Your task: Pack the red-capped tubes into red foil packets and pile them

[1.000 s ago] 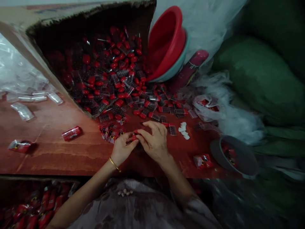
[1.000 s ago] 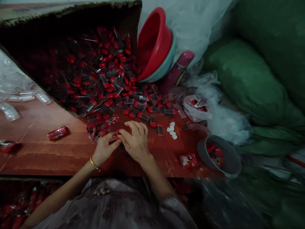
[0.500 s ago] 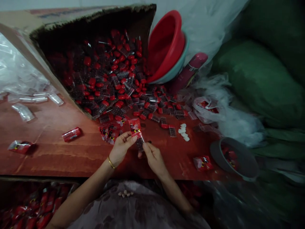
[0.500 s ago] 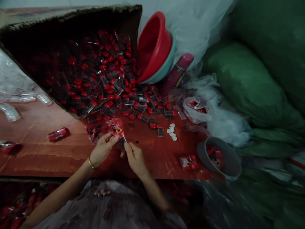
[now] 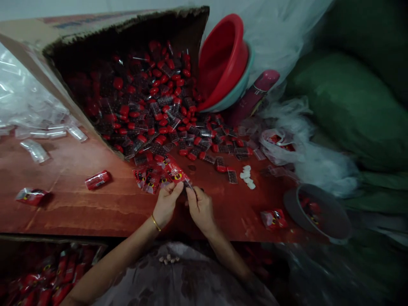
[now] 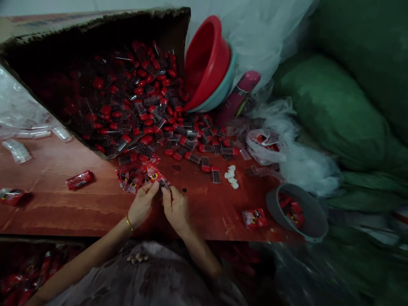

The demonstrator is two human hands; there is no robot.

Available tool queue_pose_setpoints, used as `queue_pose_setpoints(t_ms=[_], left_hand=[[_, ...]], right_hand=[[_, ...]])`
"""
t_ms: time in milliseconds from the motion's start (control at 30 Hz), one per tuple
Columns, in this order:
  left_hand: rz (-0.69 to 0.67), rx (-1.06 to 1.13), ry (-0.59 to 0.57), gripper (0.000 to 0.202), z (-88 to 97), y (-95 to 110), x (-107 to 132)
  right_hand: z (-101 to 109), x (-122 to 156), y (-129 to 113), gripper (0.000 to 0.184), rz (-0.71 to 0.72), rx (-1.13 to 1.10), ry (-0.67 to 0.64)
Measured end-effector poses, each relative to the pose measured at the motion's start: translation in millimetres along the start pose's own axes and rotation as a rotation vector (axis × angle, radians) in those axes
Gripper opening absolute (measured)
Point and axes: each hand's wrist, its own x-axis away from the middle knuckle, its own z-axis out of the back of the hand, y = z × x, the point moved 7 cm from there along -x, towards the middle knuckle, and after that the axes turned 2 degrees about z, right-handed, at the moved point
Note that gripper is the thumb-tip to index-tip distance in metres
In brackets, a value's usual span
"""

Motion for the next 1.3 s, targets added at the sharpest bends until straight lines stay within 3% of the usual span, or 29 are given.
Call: queue_pose_setpoints(t_ms=[167, 367, 533, 667, 867, 967, 1067, 1167, 1233, 1300], left_hand=[[-0.085, -0.133, 0.015, 0.027, 0.5, 12, 6], [0.006, -0.004, 0.018, 0.027, -2.0, 13, 2], [0.086, 0.015, -0.038, 0.029, -2.2, 9, 7], [0.045, 0.110, 0.020, 0.029, 13.3, 23, 13], [0.011, 0.197, 0.071, 0.034, 28.2, 16, 24], [0.033, 0.181, 0.141, 0.031, 49.3, 22, 28], [0.077, 0.248, 0.317, 0.019, 94.5, 45, 27], [-0.062, 0.364, 0.551, 0.036, 145.6, 80, 28], [-0.131, 0.374, 0.583, 0.052, 158.4, 92, 31], [-0.089, 0.260, 0.529, 0.053, 149.6, 87, 30]], right_hand=[[-7, -2, 1, 0.036, -0.070, -0.178, -0.037], [-13, -3, -4, 0.035, 0.017, -0.113, -0.157], [-24, -2, -2, 0.039, -0.086, -0.400, -0.254], [-34, -5, -1, 0.027, -0.157, -0.613, -0.322], [-61, -12, -14, 0.026, -0.123, -0.524, -0.285], [-71, -12, -20, 0.024, -0.059, -0.402, -0.271], [-42, -24, -5, 0.023, 0.030, -0.017, -0.146], [27, -36, 36, 0.029, -0.005, 0.416, 0.125], [64, -40, 72, 0.036, -0.122, 0.656, 0.221], [83, -39, 103, 0.041, -0.260, 0.785, 0.267]])
